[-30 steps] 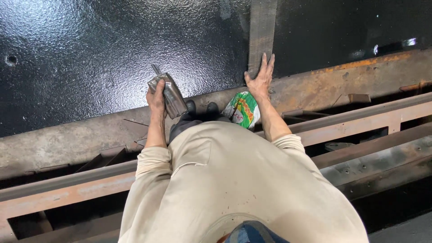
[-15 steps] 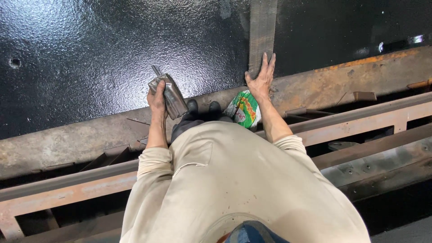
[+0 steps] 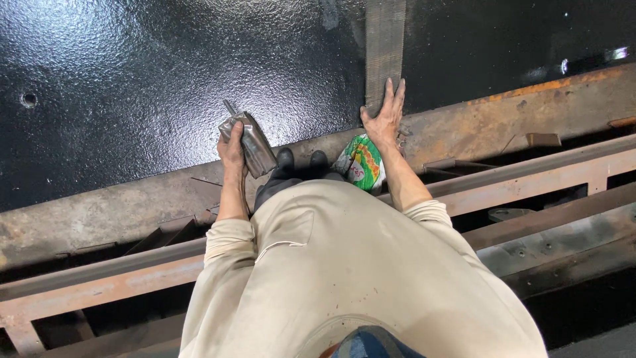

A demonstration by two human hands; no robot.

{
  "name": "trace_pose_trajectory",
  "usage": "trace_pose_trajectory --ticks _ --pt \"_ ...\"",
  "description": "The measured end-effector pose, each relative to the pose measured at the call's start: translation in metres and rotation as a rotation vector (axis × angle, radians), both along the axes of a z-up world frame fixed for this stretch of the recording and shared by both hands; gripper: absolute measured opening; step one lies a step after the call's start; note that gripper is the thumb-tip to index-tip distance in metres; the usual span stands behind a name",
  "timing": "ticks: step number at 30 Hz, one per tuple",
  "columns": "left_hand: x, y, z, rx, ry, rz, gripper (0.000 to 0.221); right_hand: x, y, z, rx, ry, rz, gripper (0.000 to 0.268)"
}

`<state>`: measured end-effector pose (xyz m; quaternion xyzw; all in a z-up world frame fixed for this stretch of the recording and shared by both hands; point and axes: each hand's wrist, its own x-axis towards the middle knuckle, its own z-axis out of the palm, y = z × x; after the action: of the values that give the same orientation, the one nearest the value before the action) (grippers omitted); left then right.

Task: Preparing a large metal component for lifting using a heavy-duty strap and chain hoist.

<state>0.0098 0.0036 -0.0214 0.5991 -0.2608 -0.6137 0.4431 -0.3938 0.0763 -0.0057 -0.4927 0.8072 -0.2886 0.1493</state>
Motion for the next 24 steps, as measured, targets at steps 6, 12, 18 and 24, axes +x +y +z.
trace_pose_trajectory --ticks 6,12,18,24 --pt "-0.001 0.0 0.001 0.044 0.027 0.026 0.038 0.001 0.0 0.0 -0.017 -0.001 -0.002 0.11" --pt "-0.002 0.001 0.005 0.01 0.055 0.032 0.038 0.001 -0.001 0.002 -0.029 0.012 -0.007 0.109" --pt "-0.001 0.002 0.007 0.008 0.014 0.01 0.036 0.001 0.001 0.001 -0.035 0.012 -0.003 0.107" --pt "-0.001 0.0 0.002 0.027 0.028 0.023 0.034 0.001 -0.001 0.005 -0.034 -0.002 -0.008 0.107"
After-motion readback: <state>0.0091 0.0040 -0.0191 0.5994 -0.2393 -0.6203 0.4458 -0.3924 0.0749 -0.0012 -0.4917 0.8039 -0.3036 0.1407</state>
